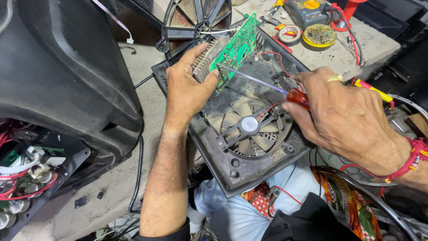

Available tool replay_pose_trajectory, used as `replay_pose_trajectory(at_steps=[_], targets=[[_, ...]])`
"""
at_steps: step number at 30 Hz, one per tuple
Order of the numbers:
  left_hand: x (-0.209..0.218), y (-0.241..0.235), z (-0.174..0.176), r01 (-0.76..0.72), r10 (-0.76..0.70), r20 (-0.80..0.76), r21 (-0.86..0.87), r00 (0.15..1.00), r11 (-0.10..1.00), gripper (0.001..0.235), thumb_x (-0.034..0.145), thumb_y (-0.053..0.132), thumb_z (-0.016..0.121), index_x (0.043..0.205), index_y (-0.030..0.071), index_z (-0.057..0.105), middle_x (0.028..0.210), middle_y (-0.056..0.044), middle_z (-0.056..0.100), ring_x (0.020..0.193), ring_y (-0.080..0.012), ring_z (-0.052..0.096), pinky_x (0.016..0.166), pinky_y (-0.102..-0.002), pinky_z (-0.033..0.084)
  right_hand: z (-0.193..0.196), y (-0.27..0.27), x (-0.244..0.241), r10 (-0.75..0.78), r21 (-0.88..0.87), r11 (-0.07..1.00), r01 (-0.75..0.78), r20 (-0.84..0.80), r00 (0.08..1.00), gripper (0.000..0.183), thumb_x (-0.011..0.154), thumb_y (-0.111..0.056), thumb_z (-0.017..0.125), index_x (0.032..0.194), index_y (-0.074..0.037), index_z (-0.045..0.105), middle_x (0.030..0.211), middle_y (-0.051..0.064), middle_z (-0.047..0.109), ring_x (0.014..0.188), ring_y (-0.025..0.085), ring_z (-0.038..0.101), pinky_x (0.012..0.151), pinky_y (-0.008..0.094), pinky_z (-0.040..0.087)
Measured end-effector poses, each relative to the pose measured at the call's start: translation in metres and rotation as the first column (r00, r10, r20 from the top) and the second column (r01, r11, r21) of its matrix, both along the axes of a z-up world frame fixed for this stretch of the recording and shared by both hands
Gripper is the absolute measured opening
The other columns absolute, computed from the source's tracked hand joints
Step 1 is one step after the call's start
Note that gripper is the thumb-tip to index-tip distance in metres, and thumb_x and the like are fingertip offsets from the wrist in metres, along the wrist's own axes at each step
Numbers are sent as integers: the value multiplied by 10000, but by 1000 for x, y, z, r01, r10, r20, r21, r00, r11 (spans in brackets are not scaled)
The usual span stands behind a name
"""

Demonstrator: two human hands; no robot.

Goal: The person holds a green circuit board and uses a screwdriver to adjust components. They then use a soldering iron to solder connections on the board while working in a cluttered electronics repair workspace.

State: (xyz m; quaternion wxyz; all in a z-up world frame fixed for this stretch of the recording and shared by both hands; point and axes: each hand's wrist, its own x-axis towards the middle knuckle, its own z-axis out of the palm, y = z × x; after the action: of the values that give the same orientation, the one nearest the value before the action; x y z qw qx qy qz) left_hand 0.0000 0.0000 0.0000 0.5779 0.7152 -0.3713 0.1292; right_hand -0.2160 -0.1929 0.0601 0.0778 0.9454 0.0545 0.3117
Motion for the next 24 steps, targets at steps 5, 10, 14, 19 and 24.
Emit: replay_pose_trajectory(at_steps=[5, 10, 14, 19, 24], targets=[[-2, 1, 1, 3, -3, -19, 5, 1000, 1000, 515, 836, 32, 757, 1335, -24, 641, 1127, -126, 792, 1018, -114, 732, 929, -273, 585, -6, -5, -3, -127, -96, 988, 122, -54, 990, 312, 932, -347, 733, 851, -62, 638, 681, 101, 584, 526, 279, 601, 449, 402, 438], [-2, -1, 1, 1, -1, 5, 13, 1000, 1000, 504, 840, 27, 762, 1326, -31, 644, 1102, -110, 793, 995, -102, 727, 911, -264, 586, -13, -20, 8, -12, 119, 992, 30, -153, 988, 349, 947, -345, 706, 875, -22, 593, 638, 88, 575, 530, 299, 601, 481, 415, 459], [-2, 0, 1, 20, -20, 33, -1, 999, 1000, 488, 859, 19, 766, 1327, -42, 640, 1115, -106, 790, 1011, -97, 714, 928, -260, 577, -16, -24, 2, 96, 223, 971, -85, -35, 995, 375, 969, -355, 708, 964, 5, 601, 768, 136, 610, 628, 332, 621, 546, 442, 468], [-5, -2, 2, -16, 17, -6, 34, 1000, 999, 490, 842, 30, 763, 1315, -34, 651, 1051, -86, 795, 939, -82, 716, 874, -246, 581, -21, -27, 3, -85, 150, 981, 126, -255, 963, 350, 959, -407, 668, 834, -80, 665, 651, 134, 642, 586, 346, 648, 513, 450, 466], [-9, -2, 4, -10, 5, 80, 60, 997, 998, 497, 837, 18, 765, 1317, -37, 650, 1060, -102, 794, 965, -91, 727, 899, -254, 575, -16, -48, 15, 183, 629, 765, 138, -418, 890, 396, 891, -414, 732, 1047, -62, 640, 660, 39, 690, 538, 214, 643, 455, 388, 498]])
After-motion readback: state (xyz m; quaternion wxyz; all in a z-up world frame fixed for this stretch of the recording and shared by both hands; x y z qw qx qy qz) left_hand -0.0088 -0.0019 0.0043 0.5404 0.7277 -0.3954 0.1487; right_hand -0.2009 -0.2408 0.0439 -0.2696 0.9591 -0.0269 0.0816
